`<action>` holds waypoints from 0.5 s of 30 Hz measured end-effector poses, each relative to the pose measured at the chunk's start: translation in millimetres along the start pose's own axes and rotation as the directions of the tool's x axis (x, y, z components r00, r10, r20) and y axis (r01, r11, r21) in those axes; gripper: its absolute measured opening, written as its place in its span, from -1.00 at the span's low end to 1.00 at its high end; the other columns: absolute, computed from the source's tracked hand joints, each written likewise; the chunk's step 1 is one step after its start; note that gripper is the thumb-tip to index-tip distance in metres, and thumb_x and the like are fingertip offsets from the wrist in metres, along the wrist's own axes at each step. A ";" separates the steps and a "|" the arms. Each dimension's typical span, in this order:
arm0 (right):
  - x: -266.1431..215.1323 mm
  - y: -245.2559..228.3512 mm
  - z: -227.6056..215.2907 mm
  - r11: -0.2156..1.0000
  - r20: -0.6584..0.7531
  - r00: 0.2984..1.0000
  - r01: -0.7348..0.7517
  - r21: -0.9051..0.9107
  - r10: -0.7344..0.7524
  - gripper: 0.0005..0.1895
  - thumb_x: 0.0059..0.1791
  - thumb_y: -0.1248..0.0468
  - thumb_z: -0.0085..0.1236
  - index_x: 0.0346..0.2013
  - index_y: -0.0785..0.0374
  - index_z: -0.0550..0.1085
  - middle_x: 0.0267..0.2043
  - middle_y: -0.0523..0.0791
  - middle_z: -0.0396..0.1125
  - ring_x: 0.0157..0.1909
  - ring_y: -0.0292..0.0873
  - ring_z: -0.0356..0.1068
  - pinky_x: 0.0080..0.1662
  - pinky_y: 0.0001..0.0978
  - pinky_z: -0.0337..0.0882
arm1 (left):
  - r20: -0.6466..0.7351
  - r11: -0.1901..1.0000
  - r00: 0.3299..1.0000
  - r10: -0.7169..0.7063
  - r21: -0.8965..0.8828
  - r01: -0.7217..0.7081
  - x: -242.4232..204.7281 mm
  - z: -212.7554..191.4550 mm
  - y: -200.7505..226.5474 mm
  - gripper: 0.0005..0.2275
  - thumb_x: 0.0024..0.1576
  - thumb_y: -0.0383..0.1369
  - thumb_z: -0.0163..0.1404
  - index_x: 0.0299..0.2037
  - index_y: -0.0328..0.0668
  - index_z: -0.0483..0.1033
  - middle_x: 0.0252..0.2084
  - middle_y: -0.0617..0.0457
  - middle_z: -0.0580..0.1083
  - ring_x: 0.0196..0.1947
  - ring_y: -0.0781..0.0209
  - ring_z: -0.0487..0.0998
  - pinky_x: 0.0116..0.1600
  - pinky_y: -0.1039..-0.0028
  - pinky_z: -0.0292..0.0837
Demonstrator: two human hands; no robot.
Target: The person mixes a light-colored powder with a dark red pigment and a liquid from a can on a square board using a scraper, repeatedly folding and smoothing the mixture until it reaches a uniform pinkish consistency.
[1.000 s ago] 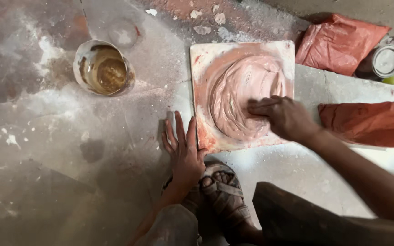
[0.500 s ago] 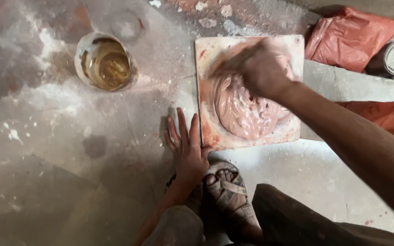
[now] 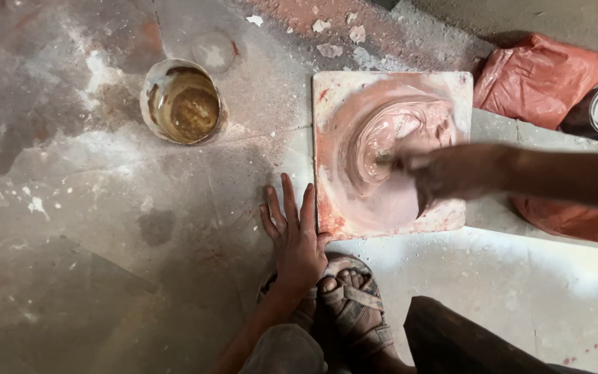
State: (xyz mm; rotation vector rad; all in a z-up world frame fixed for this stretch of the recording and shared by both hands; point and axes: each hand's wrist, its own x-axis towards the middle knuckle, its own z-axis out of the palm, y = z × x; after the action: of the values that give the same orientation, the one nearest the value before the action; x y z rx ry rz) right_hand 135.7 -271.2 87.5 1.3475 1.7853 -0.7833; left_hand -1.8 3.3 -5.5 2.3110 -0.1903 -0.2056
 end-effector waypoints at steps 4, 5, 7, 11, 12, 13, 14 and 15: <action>-22.4 6.3 -13.6 0.925 0.115 0.991 0.103 -0.365 -0.065 -0.48 0.00 0.26 0.18 0.21 0.27 0.27 0.29 0.06 0.22 0.33 0.14 0.11 0.38 0.14 -0.05 | 0.017 1.000 1.000 -0.011 -0.003 0.011 -0.2 1.7 -1.0 -0.18 -0.04 -0.36 0.24 0.45 -0.20 0.06 0.56 -0.32 -0.25 0.53 -0.47 -0.32 0.43 -0.36 -0.39; -18.8 -1.3 -25.4 0.941 0.010 1.000 0.021 -0.337 -0.019 -0.56 0.08 0.23 0.08 0.20 0.35 0.30 0.22 0.08 0.29 0.24 0.07 0.21 0.36 0.05 0.03 | 0.014 1.000 1.000 -0.003 0.003 0.003 -0.2 1.0 -1.3 -0.19 -0.02 -0.37 0.24 0.46 -0.20 0.06 0.56 -0.33 -0.26 0.53 -0.47 -0.31 0.43 -0.36 -0.39; -15.3 -9.1 -50.3 0.881 -0.051 0.995 0.053 -0.471 -0.087 -0.56 0.18 0.10 -0.15 0.15 0.38 0.44 0.27 0.19 0.33 0.26 0.10 0.25 0.38 -0.10 0.09 | -0.001 1.000 1.000 0.023 0.016 -0.023 1.6 -0.5 -0.5 -0.20 0.00 -0.39 0.23 0.47 -0.22 0.06 0.57 -0.34 -0.26 0.54 -0.48 -0.31 0.43 -0.37 -0.38; -0.9 36.4 -56.1 0.869 -0.080 0.996 -0.074 -0.489 0.040 -0.61 0.11 0.08 -0.09 0.18 0.10 0.45 0.36 0.03 0.26 0.40 0.04 0.17 0.39 -0.23 0.10 | 0.006 0.999 1.000 0.022 0.036 -0.022 2.3 -1.4 0.1 -0.19 -0.02 -0.41 0.22 0.46 -0.24 0.04 0.56 -0.34 -0.27 0.53 -0.51 -0.33 0.43 -0.37 -0.38; 7.1 50.9 -49.5 0.890 -0.109 0.988 -0.150 -0.430 0.114 -0.60 0.08 0.11 -0.03 0.21 0.02 0.41 0.35 -0.05 0.25 0.41 -0.02 0.16 0.38 -0.24 0.11 | 0.007 1.000 1.000 0.011 0.010 -0.011 4.5 -0.2 -2.6 -0.19 -0.02 -0.39 0.23 0.46 -0.23 0.05 0.57 -0.33 -0.27 0.54 -0.50 -0.33 0.43 -0.36 -0.37; 15.1 60.1 -43.7 0.905 -0.133 0.974 -0.220 -0.364 0.183 -0.57 0.05 0.14 0.03 0.23 -0.06 0.38 0.34 -0.14 0.24 0.41 -0.07 0.16 0.38 -0.26 0.12 | 0.012 1.000 1.000 -0.004 -0.018 0.005 0.8 0.1 -2.8 -0.19 -0.02 -0.38 0.25 0.46 -0.22 0.05 0.57 -0.32 -0.27 0.54 -0.48 -0.33 0.43 -0.35 -0.37; 21.7 64.7 -39.1 0.911 -0.151 0.956 -0.287 -0.295 0.252 -0.51 0.02 0.17 0.09 0.26 -0.14 0.34 0.34 -0.22 0.24 0.41 -0.13 0.15 0.37 -0.28 0.13 | 0.027 0.999 0.999 -0.031 -0.020 0.031 -6.3 -1.2 -0.9 -0.17 -0.03 -0.37 0.25 0.46 -0.22 0.05 0.57 -0.32 -0.28 0.54 -0.48 -0.33 0.43 -0.35 -0.37; 22.2 69.8 -34.2 0.900 -0.151 0.928 -0.369 -0.233 0.341 -0.44 -0.01 0.19 0.15 0.28 -0.22 0.31 0.33 -0.30 0.23 0.42 -0.18 0.14 0.36 -0.29 0.14 | 0.029 0.999 0.999 -0.034 -0.024 0.034 -2.0 -1.7 -1.1 -0.16 -0.04 -0.36 0.26 0.46 -0.22 0.04 0.57 -0.32 -0.28 0.54 -0.48 -0.34 0.43 -0.35 -0.37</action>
State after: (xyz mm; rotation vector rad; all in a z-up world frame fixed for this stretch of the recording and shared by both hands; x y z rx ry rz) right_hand 192.6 -213.8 84.6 1.4997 1.5872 -0.2731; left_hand -3.3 5.7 -5.0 2.2890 -0.1619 -0.2565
